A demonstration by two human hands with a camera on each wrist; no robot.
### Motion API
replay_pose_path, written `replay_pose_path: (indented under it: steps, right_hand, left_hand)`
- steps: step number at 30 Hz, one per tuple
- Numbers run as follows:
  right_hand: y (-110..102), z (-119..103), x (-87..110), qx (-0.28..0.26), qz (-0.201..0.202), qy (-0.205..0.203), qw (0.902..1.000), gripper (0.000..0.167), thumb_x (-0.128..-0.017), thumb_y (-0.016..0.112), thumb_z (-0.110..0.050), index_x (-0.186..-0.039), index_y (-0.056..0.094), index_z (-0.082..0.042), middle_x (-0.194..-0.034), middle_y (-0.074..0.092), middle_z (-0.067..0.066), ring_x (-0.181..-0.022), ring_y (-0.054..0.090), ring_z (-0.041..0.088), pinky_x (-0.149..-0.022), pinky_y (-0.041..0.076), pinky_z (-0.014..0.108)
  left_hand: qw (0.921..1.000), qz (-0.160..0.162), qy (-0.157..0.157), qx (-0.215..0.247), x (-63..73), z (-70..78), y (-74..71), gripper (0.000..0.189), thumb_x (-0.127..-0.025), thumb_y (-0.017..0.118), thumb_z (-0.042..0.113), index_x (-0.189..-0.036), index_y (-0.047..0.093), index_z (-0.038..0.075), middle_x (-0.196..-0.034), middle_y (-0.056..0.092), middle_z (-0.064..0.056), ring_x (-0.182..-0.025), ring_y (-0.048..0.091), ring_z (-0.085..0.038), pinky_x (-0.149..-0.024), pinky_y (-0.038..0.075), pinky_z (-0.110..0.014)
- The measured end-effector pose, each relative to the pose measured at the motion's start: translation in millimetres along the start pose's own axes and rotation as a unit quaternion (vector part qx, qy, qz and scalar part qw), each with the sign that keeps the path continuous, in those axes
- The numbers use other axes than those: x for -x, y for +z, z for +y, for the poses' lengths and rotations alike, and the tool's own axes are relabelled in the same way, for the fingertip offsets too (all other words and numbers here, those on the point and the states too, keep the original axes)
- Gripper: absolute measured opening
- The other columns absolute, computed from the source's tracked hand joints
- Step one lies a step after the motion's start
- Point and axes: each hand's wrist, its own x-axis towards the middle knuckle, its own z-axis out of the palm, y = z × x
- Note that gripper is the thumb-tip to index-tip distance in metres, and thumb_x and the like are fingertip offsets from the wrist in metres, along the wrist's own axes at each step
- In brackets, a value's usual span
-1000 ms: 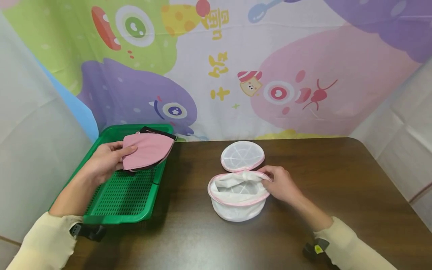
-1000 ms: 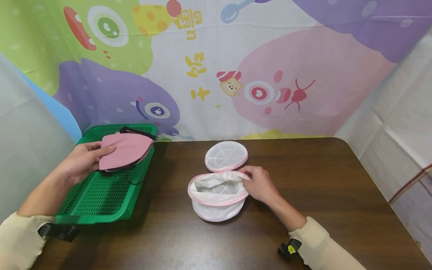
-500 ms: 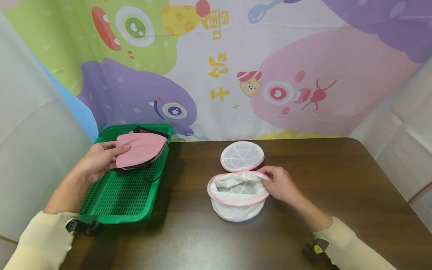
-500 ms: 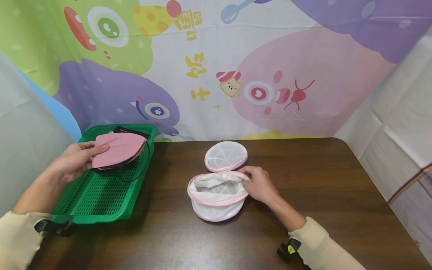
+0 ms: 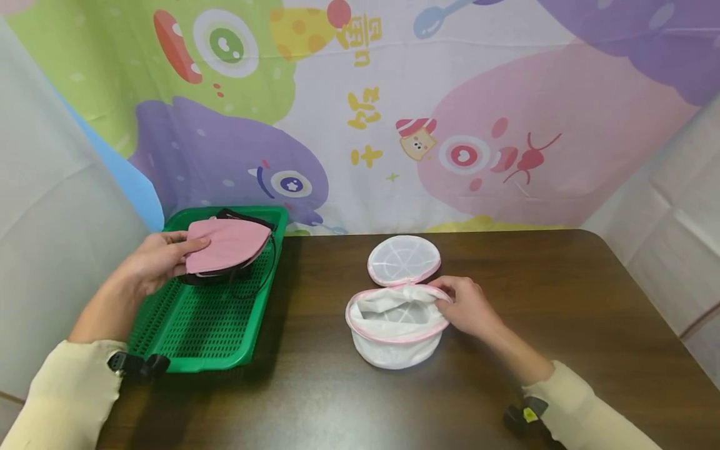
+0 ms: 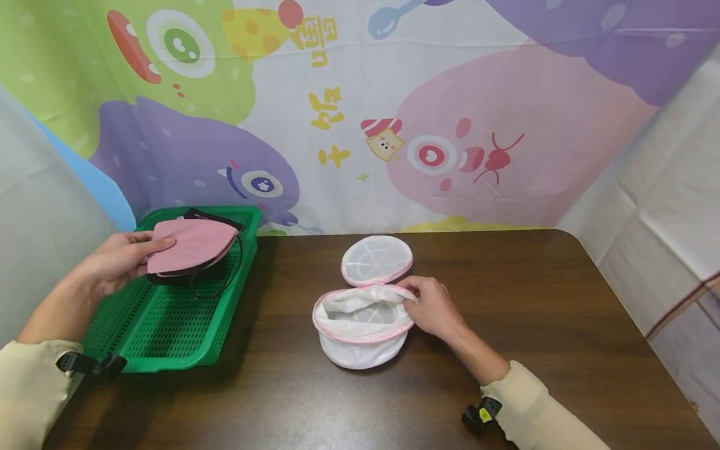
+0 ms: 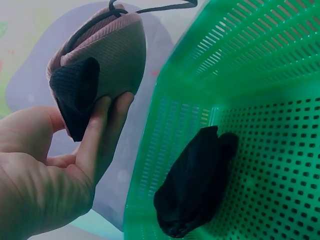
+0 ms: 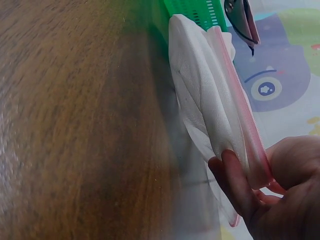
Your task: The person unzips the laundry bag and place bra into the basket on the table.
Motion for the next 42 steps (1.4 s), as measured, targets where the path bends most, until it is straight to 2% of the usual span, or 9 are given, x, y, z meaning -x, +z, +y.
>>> replay_pose_path:
  steps: [3, 6, 9, 11, 19, 25, 31, 37, 42]
  right_hand:
    - [4, 14, -3.7, -0.008, 0.009, -0.015, 0.9998, 0.024, -0.093, 0.072, 0.005, -0.115, 0.081, 0.003, -0.101, 0.080, 0.016, -0.081, 0.060, 0.020, -0.067, 0.048, 0.023]
    - [10, 34, -8.9, -0.018, 0.018, -0.042, 0.9988, 0.024, -0.093, 0.072, 0.002, -0.115, 0.082, 0.001, -0.098, 0.079, 0.012, -0.079, 0.059, 0.021, -0.065, 0.046, 0.024]
    - [12, 42, -10.8, -0.022, 0.025, -0.054, 0.9980, 0.024, -0.092, 0.072, 0.000, -0.113, 0.083, -0.002, -0.096, 0.079, 0.010, -0.078, 0.059, 0.020, -0.064, 0.046, 0.024]
    - [11, 41, -11.0, -0.021, 0.023, -0.052, 0.9982, 0.025, -0.092, 0.071, 0.001, -0.114, 0.083, -0.002, -0.097, 0.079, 0.011, -0.079, 0.059, 0.021, -0.066, 0.047, 0.025]
    - [-1, 0, -1.5, 0.000, 0.004, -0.002, 1.0000, 0.024, -0.095, 0.070, 0.005, -0.115, 0.082, 0.002, -0.106, 0.081, 0.017, -0.085, 0.062, 0.022, -0.070, 0.049, 0.023]
    - [-2, -4, -1.4, 0.012, -0.004, 0.017, 0.9998, 0.024, -0.097, 0.070, 0.006, -0.118, 0.081, 0.003, -0.108, 0.081, 0.018, -0.089, 0.062, 0.023, -0.072, 0.048, 0.023]
    - [-2, -2, -0.6, 0.007, -0.002, 0.014, 0.9999, 0.024, -0.096, 0.070, 0.006, -0.117, 0.081, 0.003, -0.105, 0.080, 0.017, -0.086, 0.061, 0.022, -0.070, 0.048, 0.022]
    - [-1, -1, -0.4, 0.002, -0.005, 0.015, 0.9999, 0.025, -0.096, 0.070, 0.007, -0.118, 0.081, 0.004, -0.104, 0.080, 0.017, -0.085, 0.061, 0.021, -0.069, 0.047, 0.022]
    - [-2, -4, 0.2, 0.001, -0.009, 0.020, 0.9998, 0.024, -0.098, 0.070, 0.006, -0.119, 0.081, 0.004, -0.107, 0.080, 0.018, -0.087, 0.061, 0.021, -0.069, 0.047, 0.022]
  left_hand:
    - [0.9998, 0.002, -0.001, -0.019, -1.6, 0.7, -0.9, 0.073, -0.118, 0.060, 0.026, -0.170, 0.022, -0.008, -0.096, 0.078, 0.016, -0.086, 0.078, 0.003, -0.080, 0.066, -0.018]
    - [0.9988, 0.000, -0.004, -0.050, -2.7, 1.3, -1.4, 0.069, -0.118, 0.058, 0.027, -0.168, 0.025, -0.008, -0.096, 0.077, 0.018, -0.087, 0.077, 0.005, -0.081, 0.066, -0.018]
    - [0.9969, -0.005, -0.007, -0.079, -4.4, 2.1, -1.8, 0.071, -0.119, 0.057, 0.030, -0.169, 0.025, -0.010, -0.097, 0.075, 0.021, -0.088, 0.076, 0.006, -0.083, 0.066, -0.018]
    - [0.9958, -0.006, -0.010, -0.091, -5.7, 2.5, -2.6, 0.071, -0.119, 0.056, 0.031, -0.169, 0.025, -0.010, -0.096, 0.074, 0.022, -0.088, 0.075, 0.006, -0.083, 0.066, -0.018]
    - [0.9896, -0.033, -0.018, -0.139, -10.3, -1.0, -11.9, 0.071, -0.122, 0.049, 0.026, -0.171, 0.019, -0.015, -0.095, 0.073, 0.021, -0.087, 0.074, 0.006, -0.081, 0.065, -0.019]
    - [0.9821, -0.049, -0.032, -0.179, -14.5, -5.9, -13.7, 0.070, -0.122, 0.048, 0.026, -0.172, 0.019, -0.015, -0.092, 0.068, 0.019, -0.082, 0.066, 0.004, -0.078, 0.062, -0.019]
    - [0.9730, -0.067, -0.046, -0.216, -17.2, -8.6, -13.9, 0.076, -0.122, 0.046, 0.024, -0.174, 0.006, -0.015, -0.092, 0.065, 0.018, -0.080, 0.062, 0.003, -0.081, 0.059, -0.020]
    - [0.9732, -0.075, -0.054, -0.210, -19.7, -12.5, -10.3, 0.074, -0.122, 0.047, 0.022, -0.174, 0.010, -0.014, -0.085, 0.066, 0.016, -0.075, 0.064, 0.002, -0.073, 0.058, -0.021]
    - [0.9687, -0.080, -0.062, -0.226, -21.1, -13.2, -10.4, 0.077, -0.121, 0.047, 0.019, -0.174, 0.000, -0.014, -0.096, 0.067, 0.013, -0.080, 0.066, 0.001, -0.077, 0.060, -0.023]
